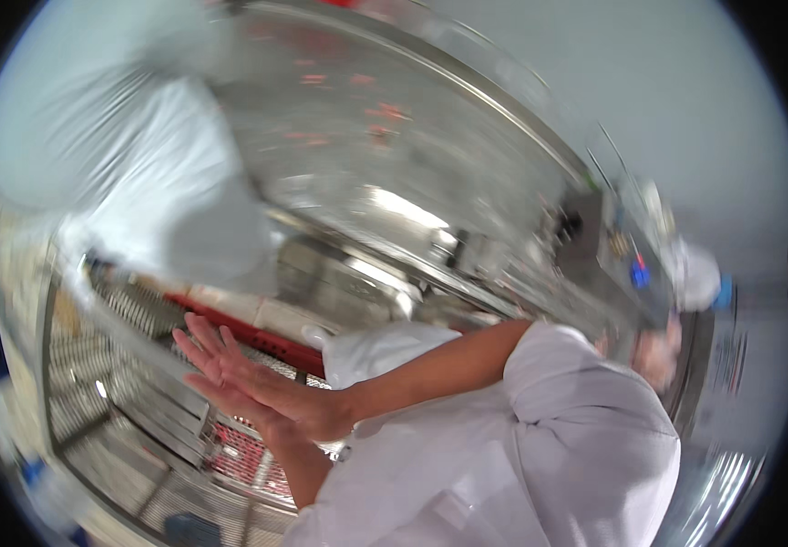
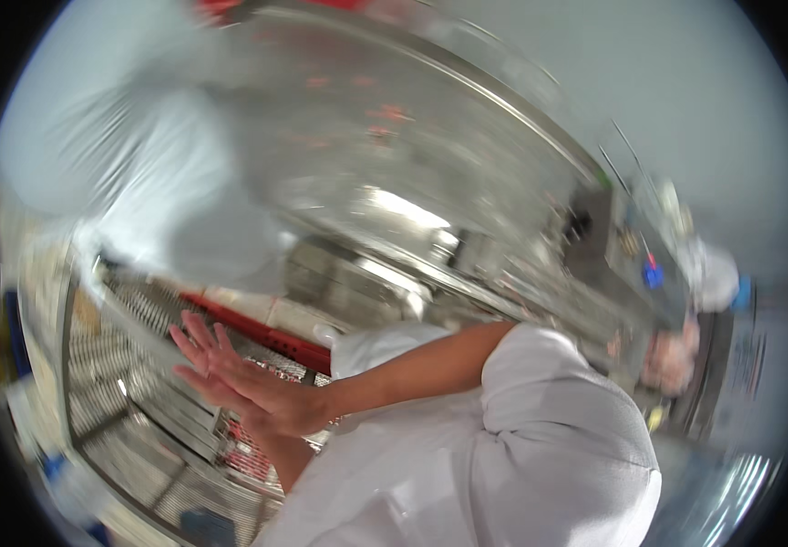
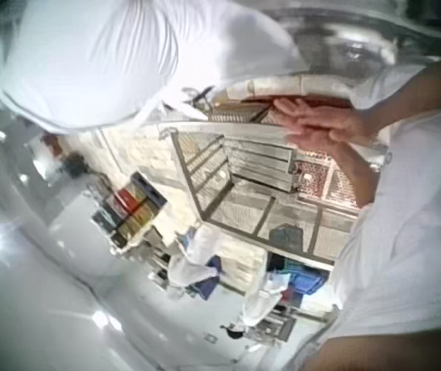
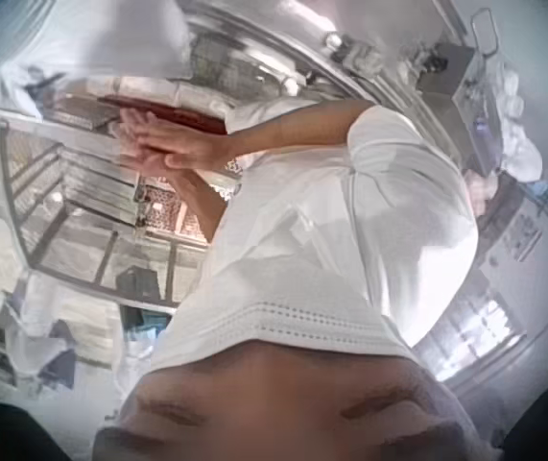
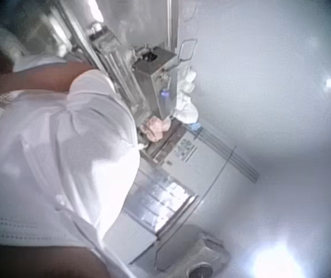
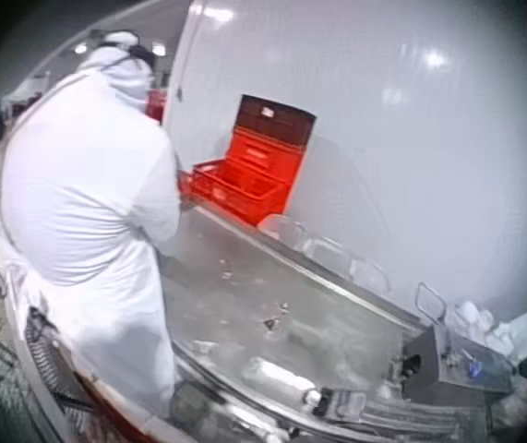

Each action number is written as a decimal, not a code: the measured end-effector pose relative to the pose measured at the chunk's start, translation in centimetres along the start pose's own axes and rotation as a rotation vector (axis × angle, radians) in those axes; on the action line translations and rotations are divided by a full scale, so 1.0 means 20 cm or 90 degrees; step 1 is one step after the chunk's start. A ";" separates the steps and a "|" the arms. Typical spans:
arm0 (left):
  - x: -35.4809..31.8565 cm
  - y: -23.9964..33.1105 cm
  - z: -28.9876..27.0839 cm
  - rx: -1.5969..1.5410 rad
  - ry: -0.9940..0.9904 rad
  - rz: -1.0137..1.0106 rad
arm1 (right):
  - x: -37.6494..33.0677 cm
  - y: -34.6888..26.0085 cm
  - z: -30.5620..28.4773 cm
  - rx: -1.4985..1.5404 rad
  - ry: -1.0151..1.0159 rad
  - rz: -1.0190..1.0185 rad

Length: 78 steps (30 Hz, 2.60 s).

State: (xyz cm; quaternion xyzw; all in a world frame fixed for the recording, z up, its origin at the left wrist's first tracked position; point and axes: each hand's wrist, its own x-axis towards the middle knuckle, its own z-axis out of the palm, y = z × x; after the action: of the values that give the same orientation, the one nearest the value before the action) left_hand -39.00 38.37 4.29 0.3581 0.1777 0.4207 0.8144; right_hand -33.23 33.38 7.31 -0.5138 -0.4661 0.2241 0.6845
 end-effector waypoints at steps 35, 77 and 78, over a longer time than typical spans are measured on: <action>0.68 -2.25 1.86 0.975 -0.536 0.212 | -1.79 -0.56 -2.85 -0.382 1.104 0.655; -1.35 -2.93 3.01 0.596 -0.991 0.765 | -3.80 0.11 -1.32 -0.412 0.861 1.026; -1.66 -2.92 3.10 0.510 -1.034 0.727 | -4.19 0.40 -0.99 -0.403 0.699 1.323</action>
State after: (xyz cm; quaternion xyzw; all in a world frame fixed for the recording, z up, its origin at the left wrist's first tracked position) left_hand 10.81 -38.34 3.36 0.8024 -0.4863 0.2860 0.1945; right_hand -53.68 -39.31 -34.83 -0.8129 0.4852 0.2950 0.1294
